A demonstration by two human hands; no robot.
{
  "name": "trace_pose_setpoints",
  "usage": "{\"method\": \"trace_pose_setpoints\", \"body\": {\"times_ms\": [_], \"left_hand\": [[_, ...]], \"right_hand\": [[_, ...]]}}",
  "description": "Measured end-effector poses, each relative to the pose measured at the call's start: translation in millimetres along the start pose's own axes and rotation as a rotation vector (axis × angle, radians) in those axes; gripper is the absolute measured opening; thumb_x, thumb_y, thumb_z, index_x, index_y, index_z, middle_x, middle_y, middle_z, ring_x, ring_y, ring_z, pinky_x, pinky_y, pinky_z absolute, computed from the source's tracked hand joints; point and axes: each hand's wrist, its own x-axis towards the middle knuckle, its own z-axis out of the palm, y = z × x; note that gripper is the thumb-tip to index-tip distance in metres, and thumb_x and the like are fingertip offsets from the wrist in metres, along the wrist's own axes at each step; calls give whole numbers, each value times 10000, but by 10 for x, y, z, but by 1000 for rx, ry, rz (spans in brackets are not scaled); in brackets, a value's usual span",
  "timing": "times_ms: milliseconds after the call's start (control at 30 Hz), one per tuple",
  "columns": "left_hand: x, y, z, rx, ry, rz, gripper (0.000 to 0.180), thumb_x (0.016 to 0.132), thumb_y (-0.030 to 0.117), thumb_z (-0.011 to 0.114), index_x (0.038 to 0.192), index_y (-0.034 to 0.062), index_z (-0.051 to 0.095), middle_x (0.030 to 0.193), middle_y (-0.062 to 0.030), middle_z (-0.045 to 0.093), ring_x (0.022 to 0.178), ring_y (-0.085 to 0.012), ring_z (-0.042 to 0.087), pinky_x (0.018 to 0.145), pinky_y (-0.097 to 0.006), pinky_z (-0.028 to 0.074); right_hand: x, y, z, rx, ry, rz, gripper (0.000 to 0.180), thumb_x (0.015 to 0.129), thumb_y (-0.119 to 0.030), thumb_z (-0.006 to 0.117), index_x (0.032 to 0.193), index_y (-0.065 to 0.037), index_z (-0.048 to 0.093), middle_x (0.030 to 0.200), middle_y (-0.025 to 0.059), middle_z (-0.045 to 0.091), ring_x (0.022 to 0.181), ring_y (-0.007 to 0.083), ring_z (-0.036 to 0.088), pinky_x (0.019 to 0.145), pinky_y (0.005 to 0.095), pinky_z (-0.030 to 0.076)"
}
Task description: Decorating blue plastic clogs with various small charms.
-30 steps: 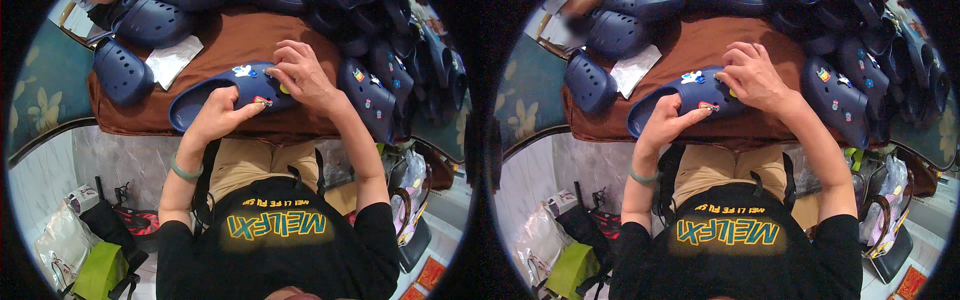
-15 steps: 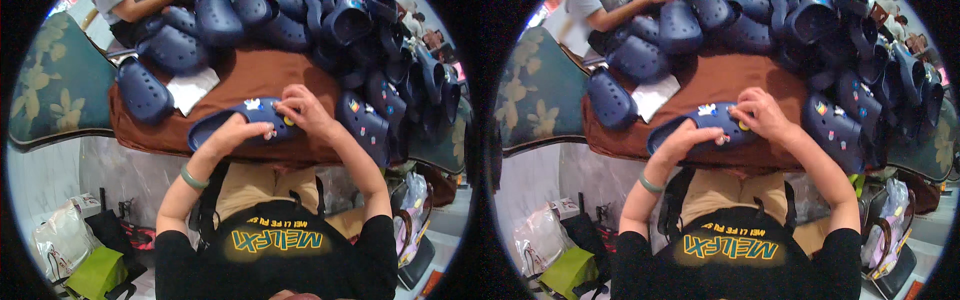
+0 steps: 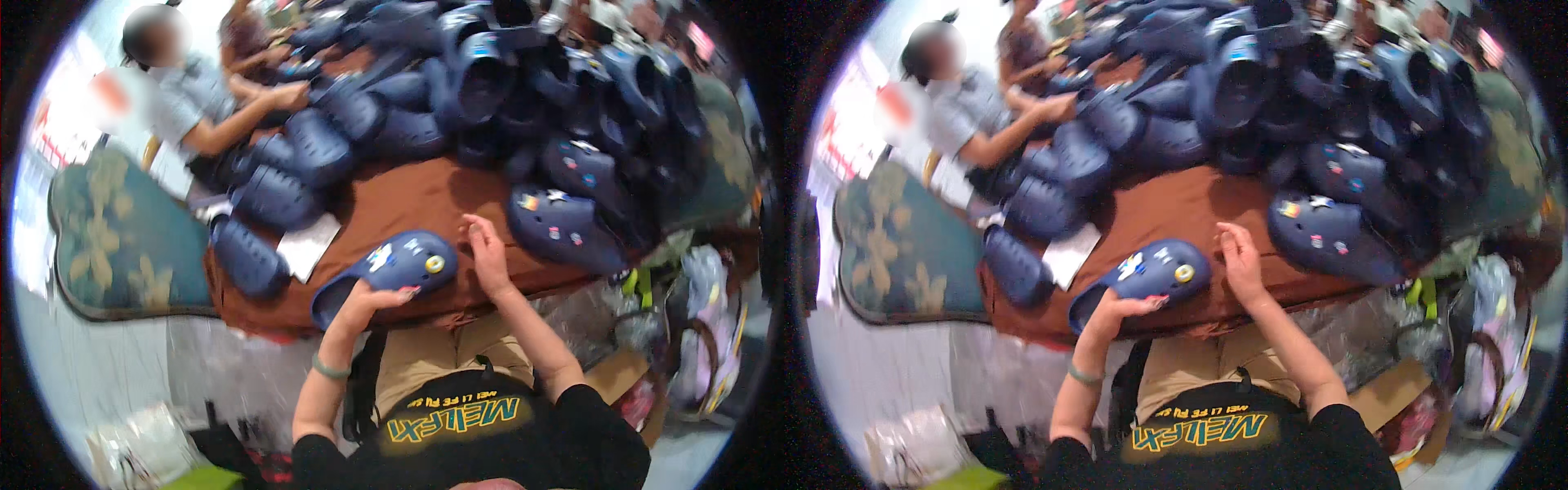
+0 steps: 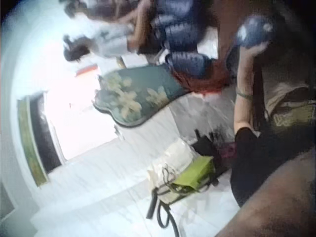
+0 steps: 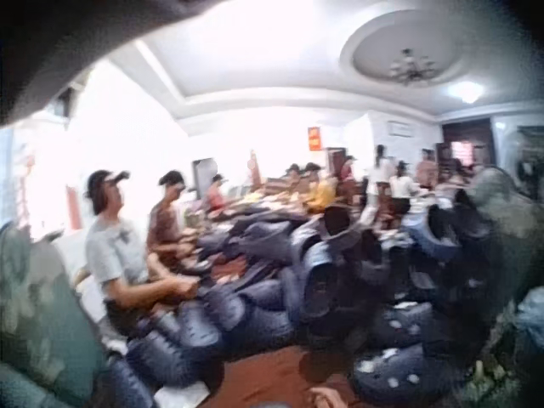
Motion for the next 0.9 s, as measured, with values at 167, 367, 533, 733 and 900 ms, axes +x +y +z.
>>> {"method": "trace_pose_setpoints", "body": {"times_ms": [167, 367, 533, 733, 900], "left_hand": [[-78, -76, 106, -81, 41, 77, 428, 830, 88, 653, 1223, -41, 544, 1126, -106, 637, 1064, -203, 602, 945, -328, 461], [20, -39, 924, -554, -75, 213, 526, 983, 381, 478, 1351, 11, 413, 1261, -140, 548, 1117, -259, 559, 947, -420, 445], [55, -364, 1268, -286, 112, 65, 551, 959, 309, 549, 1391, 18, 369, 1305, -124, 506, 1170, -239, 509, 1020, -394, 378], [140, -141, 1430, 688, -852, 179, 695, 882, 243, 674, 1416, -36, 327, 1183, -146, 565, 1040, -214, 562, 875, -325, 462], [440, 311, 1420, 615, -882, 85, 236, 909, 187, 656, 1018, -20, 690, 854, -96, 715, 815, -151, 668, 751, -299, 533]], "right_hand": [[-366, -95, -31, 70, 11, 41, 235, 978, -151, 518, 1178, -30, 553, 994, 63, 592, 857, 124, 590, 778, 273, 501], [-885, -344, -82, -163, -427, -236, 993, 785, -253, 772, 1481, -7, 106, 1366, 186, 412, 1245, 277, 461, 1061, 381, 352], [-1048, -246, -91, -161, -254, -275, 822, 845, -267, 685, 1464, -24, 203, 1379, 206, 414, 1273, 326, 436, 1063, 408, 358], [-1422, 180, -871, -319, -290, -370, 508, 919, -151, 541, 1376, -26, 359, 1331, 139, 478, 1208, 237, 479, 1018, 385, 389], [-1601, -251, -1178, -179, 127, 29, 361, 944, -73, 499, 1287, 26, 452, 1193, 130, 574, 1092, 215, 544, 964, 338, 401]]}}
